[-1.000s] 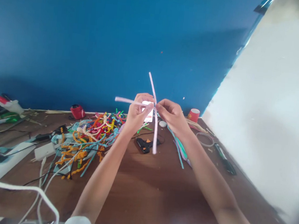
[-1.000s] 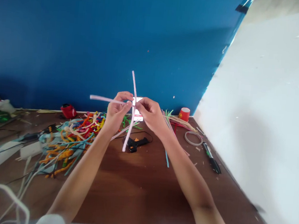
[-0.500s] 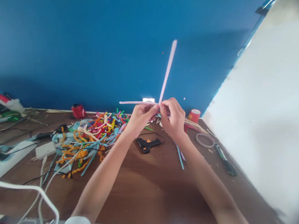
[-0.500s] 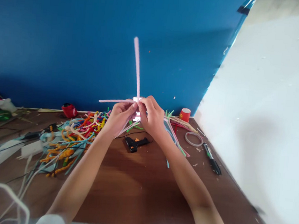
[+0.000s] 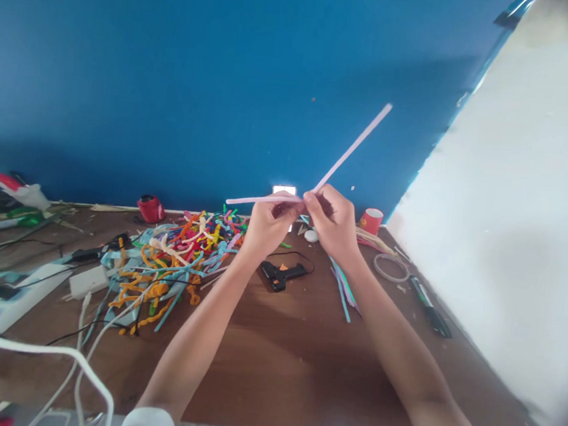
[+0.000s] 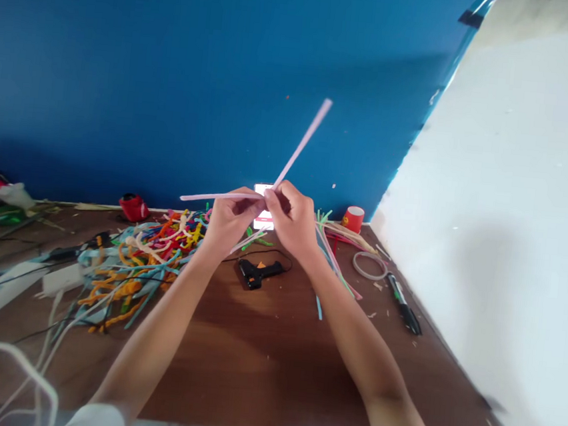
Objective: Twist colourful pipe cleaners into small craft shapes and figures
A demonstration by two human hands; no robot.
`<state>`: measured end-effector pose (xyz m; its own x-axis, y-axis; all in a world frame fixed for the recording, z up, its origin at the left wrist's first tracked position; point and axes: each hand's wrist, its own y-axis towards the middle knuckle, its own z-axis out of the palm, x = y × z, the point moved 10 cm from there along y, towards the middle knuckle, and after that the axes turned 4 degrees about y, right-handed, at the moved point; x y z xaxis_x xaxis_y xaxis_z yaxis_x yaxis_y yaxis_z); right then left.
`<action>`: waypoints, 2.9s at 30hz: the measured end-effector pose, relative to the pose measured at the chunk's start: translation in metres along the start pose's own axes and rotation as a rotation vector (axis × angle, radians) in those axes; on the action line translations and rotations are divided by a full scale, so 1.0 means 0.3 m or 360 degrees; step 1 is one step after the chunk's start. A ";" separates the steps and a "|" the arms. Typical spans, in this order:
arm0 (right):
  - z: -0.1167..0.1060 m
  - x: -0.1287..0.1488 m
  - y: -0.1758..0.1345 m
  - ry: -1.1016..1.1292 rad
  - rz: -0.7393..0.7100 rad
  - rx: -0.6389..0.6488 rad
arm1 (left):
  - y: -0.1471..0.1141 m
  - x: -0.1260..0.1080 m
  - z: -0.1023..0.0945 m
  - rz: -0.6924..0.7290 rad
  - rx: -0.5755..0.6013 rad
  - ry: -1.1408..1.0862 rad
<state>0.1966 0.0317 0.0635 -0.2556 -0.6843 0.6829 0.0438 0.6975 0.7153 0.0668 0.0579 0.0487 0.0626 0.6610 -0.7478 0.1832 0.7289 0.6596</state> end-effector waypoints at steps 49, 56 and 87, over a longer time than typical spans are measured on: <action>0.078 -0.034 -0.007 -0.1080 -0.0262 0.0441 | 0.014 0.102 -0.061 -0.0212 -0.0130 0.0399; 0.079 -0.036 -0.004 -0.1159 -0.0391 0.0400 | 0.012 0.111 -0.058 -0.0334 -0.0074 0.0602; 0.029 -0.016 -0.001 -0.0398 -0.0378 0.0062 | 0.019 0.058 -0.056 -0.0026 -0.0115 0.0296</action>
<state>0.1893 0.0366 0.0587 -0.4831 -0.7587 0.4370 -0.0808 0.5356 0.8406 0.0523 0.0765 0.0409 -0.1231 0.6654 -0.7363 0.1113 0.7465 0.6560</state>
